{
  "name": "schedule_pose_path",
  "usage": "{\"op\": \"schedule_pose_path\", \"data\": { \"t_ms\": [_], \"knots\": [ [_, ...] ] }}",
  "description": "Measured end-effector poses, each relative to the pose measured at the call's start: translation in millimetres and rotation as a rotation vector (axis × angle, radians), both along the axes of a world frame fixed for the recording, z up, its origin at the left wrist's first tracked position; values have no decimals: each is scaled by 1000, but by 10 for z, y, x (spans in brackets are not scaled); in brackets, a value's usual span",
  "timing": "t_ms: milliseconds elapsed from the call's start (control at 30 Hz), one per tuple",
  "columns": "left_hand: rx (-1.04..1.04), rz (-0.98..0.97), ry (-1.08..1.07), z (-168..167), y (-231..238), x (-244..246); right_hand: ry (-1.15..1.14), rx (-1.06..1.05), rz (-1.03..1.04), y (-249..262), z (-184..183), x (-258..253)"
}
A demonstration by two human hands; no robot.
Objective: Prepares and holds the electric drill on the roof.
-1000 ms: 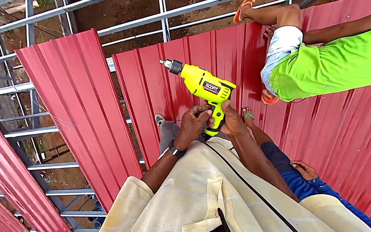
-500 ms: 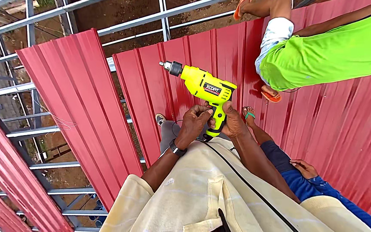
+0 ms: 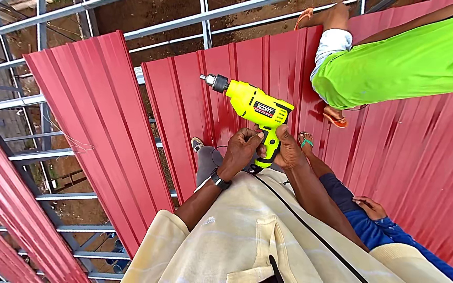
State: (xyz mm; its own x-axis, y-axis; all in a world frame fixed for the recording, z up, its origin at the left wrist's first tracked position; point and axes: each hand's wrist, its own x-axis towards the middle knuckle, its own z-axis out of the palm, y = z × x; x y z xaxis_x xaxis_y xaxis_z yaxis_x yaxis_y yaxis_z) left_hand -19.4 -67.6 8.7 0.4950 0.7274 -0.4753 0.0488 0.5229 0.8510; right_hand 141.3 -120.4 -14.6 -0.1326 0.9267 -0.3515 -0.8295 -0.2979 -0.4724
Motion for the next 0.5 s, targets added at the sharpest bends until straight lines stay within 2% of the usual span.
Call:
{"op": "schedule_pose_path", "data": {
  "t_ms": [267,500],
  "knots": [
    [-48,6,-104,3,-3,-56,7,26,0,31,9,-1],
    [-25,16,-76,-2,-8,-24,18,18,7,33,10,3]
  ]
}}
